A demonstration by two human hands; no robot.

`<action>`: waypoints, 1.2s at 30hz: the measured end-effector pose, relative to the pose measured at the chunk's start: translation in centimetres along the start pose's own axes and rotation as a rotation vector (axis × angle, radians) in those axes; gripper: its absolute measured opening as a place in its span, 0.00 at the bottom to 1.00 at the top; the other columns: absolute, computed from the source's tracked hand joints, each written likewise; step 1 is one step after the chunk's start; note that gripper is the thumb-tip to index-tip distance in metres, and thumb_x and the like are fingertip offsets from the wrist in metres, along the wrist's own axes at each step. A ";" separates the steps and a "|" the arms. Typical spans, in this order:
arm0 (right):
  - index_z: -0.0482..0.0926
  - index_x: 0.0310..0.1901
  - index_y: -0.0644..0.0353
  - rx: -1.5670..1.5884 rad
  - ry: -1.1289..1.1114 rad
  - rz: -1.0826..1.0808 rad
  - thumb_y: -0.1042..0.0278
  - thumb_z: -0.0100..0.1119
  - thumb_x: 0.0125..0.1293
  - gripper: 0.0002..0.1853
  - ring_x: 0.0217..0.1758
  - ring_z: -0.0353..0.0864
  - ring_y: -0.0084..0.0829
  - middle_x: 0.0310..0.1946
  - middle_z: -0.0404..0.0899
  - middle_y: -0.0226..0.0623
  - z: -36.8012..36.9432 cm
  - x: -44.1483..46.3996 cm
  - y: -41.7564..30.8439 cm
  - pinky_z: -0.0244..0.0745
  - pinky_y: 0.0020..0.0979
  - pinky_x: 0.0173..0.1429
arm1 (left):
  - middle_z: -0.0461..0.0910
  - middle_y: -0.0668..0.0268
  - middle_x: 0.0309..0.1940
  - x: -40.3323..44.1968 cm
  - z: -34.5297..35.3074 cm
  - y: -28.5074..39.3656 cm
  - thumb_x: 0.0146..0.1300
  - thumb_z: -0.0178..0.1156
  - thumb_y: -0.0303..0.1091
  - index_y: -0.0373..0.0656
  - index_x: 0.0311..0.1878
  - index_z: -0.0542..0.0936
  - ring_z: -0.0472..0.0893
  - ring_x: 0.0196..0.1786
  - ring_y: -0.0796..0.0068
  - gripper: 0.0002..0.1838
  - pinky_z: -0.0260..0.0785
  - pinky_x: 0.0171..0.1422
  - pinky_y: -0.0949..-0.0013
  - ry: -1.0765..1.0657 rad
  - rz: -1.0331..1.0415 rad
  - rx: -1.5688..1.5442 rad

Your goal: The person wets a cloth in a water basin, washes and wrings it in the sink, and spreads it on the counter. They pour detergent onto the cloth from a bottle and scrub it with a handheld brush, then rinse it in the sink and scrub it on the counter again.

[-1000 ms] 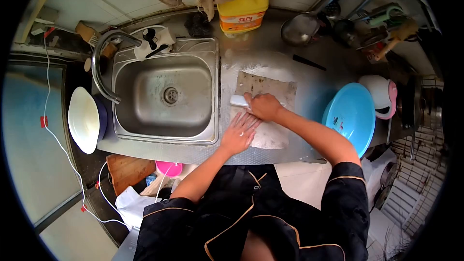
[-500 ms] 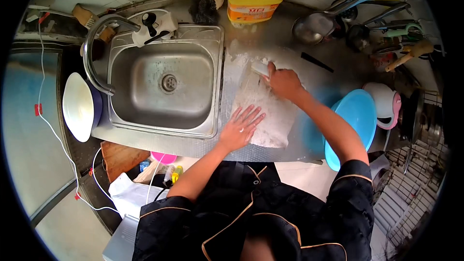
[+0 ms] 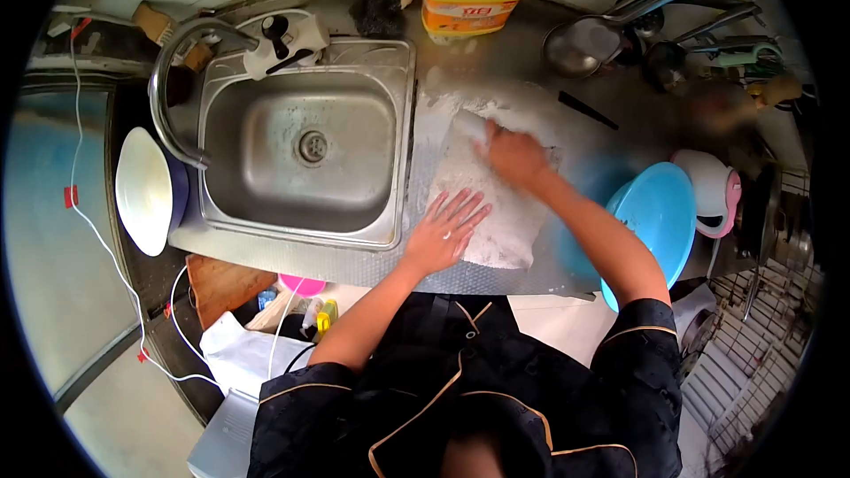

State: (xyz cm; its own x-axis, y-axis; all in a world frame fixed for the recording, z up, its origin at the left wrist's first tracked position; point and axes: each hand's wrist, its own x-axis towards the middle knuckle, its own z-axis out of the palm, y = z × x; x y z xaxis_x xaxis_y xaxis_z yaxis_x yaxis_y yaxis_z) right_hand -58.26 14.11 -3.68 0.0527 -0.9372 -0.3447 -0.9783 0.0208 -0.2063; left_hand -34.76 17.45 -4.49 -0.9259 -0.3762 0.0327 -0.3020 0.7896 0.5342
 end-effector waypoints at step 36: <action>0.73 0.45 0.65 -0.086 -0.108 0.081 0.52 0.46 0.73 0.20 0.26 0.85 0.48 0.22 0.82 0.49 -3.2 -4.4 -1.0 0.81 0.48 0.33 | 0.60 0.67 0.75 0.0 0.3 0.0 0.69 0.50 0.39 0.59 0.75 0.63 0.57 0.78 0.63 0.30 0.44 0.81 0.48 -0.007 -0.015 -0.008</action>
State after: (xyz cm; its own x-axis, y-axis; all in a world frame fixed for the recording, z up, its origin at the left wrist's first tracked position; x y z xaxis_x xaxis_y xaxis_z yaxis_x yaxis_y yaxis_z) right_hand -58.19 17.06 0.99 -0.0106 -0.8909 -0.4541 -0.9935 0.0609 -0.0964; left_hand -34.79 17.57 -4.78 -0.9230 -0.3844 0.0184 -0.3140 0.7800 0.5414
